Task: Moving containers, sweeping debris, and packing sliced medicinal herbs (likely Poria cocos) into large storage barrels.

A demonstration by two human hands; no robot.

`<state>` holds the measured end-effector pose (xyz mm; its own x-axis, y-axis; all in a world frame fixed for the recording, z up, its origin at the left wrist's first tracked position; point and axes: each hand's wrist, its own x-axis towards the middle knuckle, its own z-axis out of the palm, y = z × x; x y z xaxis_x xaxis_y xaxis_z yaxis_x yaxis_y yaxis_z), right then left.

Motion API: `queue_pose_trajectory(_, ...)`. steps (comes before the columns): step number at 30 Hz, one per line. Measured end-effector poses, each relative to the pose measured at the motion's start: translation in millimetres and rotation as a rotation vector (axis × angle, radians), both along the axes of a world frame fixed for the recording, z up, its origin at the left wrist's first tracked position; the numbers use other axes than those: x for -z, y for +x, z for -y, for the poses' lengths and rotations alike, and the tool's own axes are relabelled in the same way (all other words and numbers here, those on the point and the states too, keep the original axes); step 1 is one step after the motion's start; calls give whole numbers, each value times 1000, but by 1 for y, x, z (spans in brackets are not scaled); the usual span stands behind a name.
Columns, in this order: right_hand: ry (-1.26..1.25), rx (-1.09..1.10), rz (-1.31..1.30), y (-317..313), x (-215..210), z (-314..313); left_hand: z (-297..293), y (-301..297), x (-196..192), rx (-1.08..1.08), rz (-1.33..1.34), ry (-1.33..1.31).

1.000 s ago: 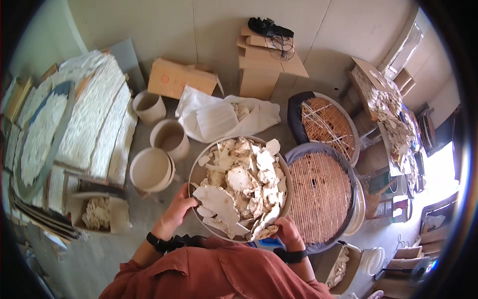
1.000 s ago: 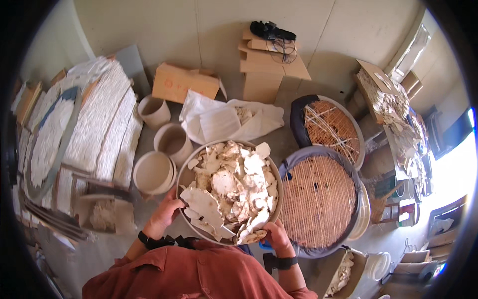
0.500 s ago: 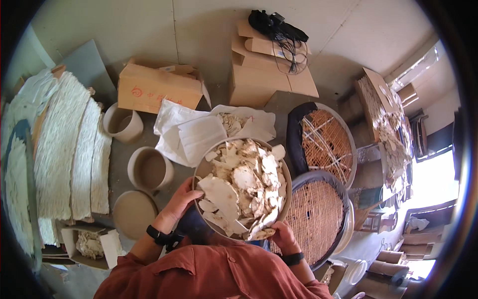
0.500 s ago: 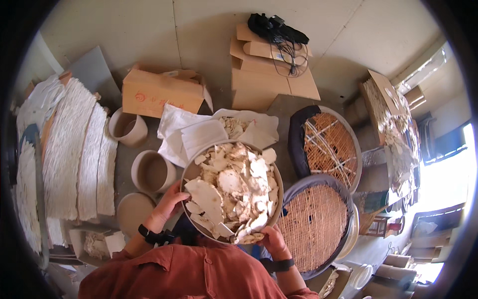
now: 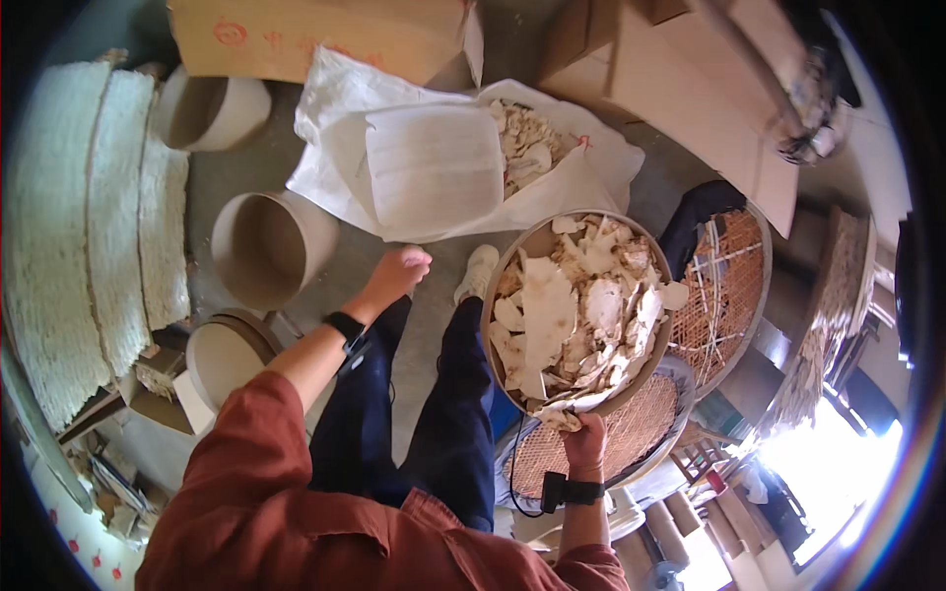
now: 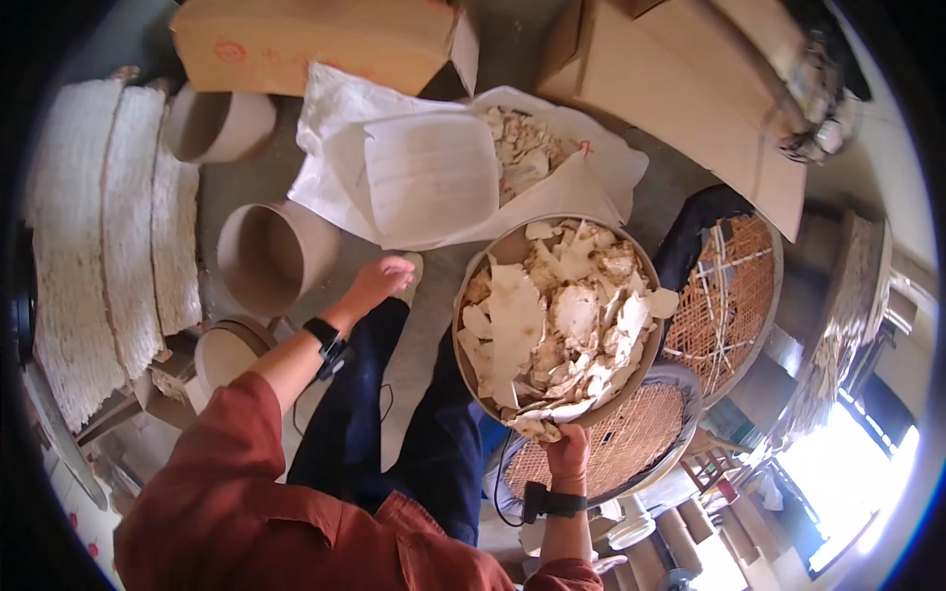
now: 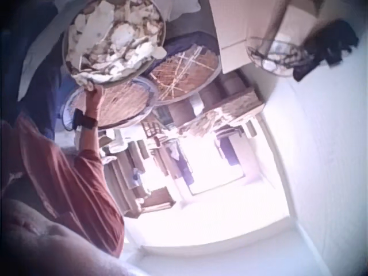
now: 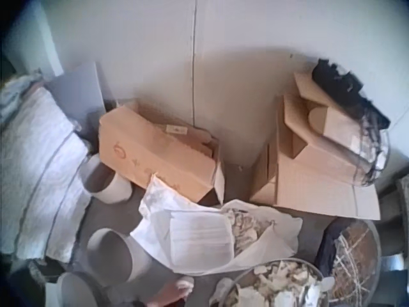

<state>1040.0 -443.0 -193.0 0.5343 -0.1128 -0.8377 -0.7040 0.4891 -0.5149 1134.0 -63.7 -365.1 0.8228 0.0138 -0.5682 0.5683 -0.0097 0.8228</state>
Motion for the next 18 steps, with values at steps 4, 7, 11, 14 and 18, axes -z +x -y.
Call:
queue_pose_trajectory(4, -6, 82, -36, 39, 113, 8, 50, 60, 147, 148, 314, 353)
queue_pose_trajectory(7, -70, 74, -51, 75, 185, 26, 90, 113, 230, 340, 257, 538)
queue_pose_trajectory(11, -118, -31, -73, 131, 252, 16, 113, 139, 325, 332, 314, 772)
queue_pose_trajectory(14, -119, -55, -76, 158, 290, 31, 110, 146, 360, 500, 180, 1002)
queue_pose_trajectory(18, -102, -114, -38, 194, 318, 23, 66, 142, 357, 746, 373, 1022)
